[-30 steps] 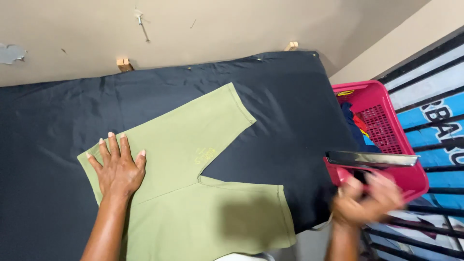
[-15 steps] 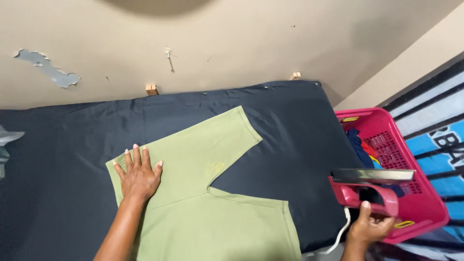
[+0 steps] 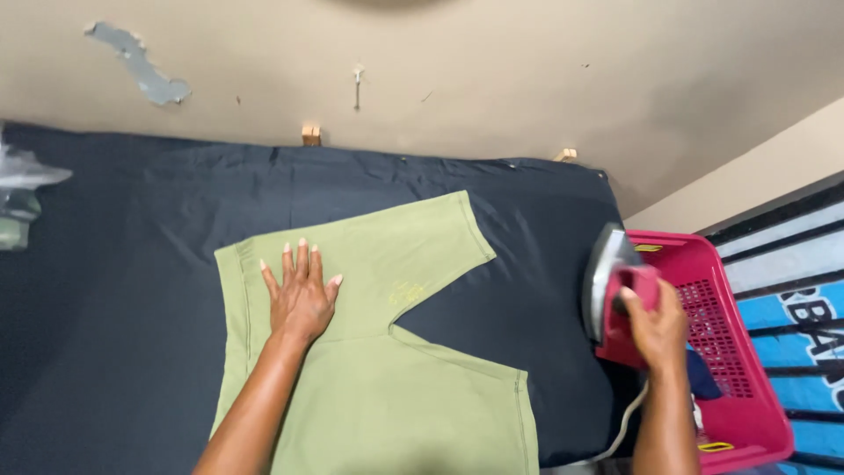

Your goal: The person seals a pair of pants in a plastic bag with tape, then removes a pair of shorts from a basket and irons them.

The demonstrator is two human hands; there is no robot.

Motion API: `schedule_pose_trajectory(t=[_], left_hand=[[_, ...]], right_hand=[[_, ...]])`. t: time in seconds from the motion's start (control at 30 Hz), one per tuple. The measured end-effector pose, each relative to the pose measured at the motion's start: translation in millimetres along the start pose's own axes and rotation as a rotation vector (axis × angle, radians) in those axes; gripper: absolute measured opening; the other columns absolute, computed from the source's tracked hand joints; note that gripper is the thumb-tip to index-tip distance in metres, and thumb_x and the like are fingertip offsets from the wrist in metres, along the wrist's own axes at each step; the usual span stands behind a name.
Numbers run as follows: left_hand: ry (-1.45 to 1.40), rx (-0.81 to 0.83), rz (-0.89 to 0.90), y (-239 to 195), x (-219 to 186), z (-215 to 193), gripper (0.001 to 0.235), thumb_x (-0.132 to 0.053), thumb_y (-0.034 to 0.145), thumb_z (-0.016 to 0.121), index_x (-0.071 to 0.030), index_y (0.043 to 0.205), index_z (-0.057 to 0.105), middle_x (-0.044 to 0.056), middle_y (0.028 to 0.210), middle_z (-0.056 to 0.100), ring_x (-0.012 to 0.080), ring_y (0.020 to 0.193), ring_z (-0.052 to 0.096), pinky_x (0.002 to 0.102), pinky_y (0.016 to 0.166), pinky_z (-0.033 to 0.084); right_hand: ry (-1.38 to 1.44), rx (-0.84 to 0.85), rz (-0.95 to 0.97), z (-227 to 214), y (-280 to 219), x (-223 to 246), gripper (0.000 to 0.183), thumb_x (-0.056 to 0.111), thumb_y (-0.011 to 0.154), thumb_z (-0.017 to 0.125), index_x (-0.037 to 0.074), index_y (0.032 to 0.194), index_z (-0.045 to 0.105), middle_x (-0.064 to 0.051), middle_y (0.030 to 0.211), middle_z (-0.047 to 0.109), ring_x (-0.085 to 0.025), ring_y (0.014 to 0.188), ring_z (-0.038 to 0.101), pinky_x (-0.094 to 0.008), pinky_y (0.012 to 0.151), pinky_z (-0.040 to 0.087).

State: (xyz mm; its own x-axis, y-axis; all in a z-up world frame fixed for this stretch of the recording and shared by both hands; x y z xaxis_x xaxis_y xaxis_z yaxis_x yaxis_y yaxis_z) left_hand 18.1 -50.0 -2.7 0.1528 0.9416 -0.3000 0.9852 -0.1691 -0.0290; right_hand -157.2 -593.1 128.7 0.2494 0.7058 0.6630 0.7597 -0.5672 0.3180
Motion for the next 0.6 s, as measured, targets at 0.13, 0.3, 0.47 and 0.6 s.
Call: schedule_pose_trajectory(t=[0.13, 0.3, 0.47, 0.6], left_hand=[[0.001, 0.008, -0.018, 1, -3, -7, 0.072, -0.051, 0.1, 0.04, -0.007, 0.156, 0.031, 0.011, 0.168, 0.019, 0.0321, 0.154, 0.011, 0.064, 0.119, 0.001], [-0.003, 0.014, -0.027, 1, -1, -3, 0.074, -0.053, 0.099, 0.04, -0.009, 0.157, 0.03, 0.009, 0.168, 0.018, 0.0305, 0.155, 0.009, 0.062, 0.12, 0.0], [-0.012, 0.023, -0.044, 3, 2, -5, 0.077, -0.056, 0.097, 0.039, -0.01, 0.158, 0.028, 0.009, 0.168, 0.017, 0.0306, 0.155, 0.008, 0.061, 0.12, -0.002], [0.04, 0.078, -0.095, 9, 12, -10, 0.084, -0.064, 0.095, 0.036, -0.01, 0.158, 0.024, 0.008, 0.167, 0.015, 0.0317, 0.155, 0.005, 0.059, 0.119, -0.005]], right_hand=[[-0.176, 0.373, -0.173, 62, 25, 75, 0.06, 0.043, 0.092, 0.071, 0.005, 0.137, 0.061, -0.021, 0.118, 0.072, -0.031, 0.105, 0.07, -0.041, 0.088, 0.053], [-0.197, 0.624, -0.186, 147, 26, 165, 0.062, 0.047, 0.091, 0.066, 0.01, 0.139, 0.058, -0.023, 0.112, 0.073, -0.036, 0.103, 0.072, -0.043, 0.088, 0.055], [-0.184, 0.815, -0.28, 211, 21, 228, 0.058, 0.043, 0.093, 0.062, 0.008, 0.139, 0.056, -0.025, 0.11, 0.072, -0.041, 0.103, 0.07, -0.047, 0.088, 0.054], [-0.261, 0.872, -0.339, 245, 14, 246, 0.056, 0.042, 0.096, 0.061, 0.007, 0.139, 0.054, -0.028, 0.11, 0.07, -0.046, 0.105, 0.066, -0.051, 0.089, 0.051]])
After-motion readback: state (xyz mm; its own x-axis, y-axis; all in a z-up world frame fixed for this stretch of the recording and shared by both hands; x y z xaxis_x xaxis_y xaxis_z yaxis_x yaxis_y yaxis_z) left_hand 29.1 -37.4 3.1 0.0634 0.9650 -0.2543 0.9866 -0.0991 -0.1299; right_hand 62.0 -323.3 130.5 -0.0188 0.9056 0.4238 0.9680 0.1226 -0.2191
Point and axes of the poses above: each hand's wrist, its own y-axis towards the middle knuckle, its own z-axis out of the palm, x = y × z, the point moved 5 cm from there along y, towards the middle knuckle
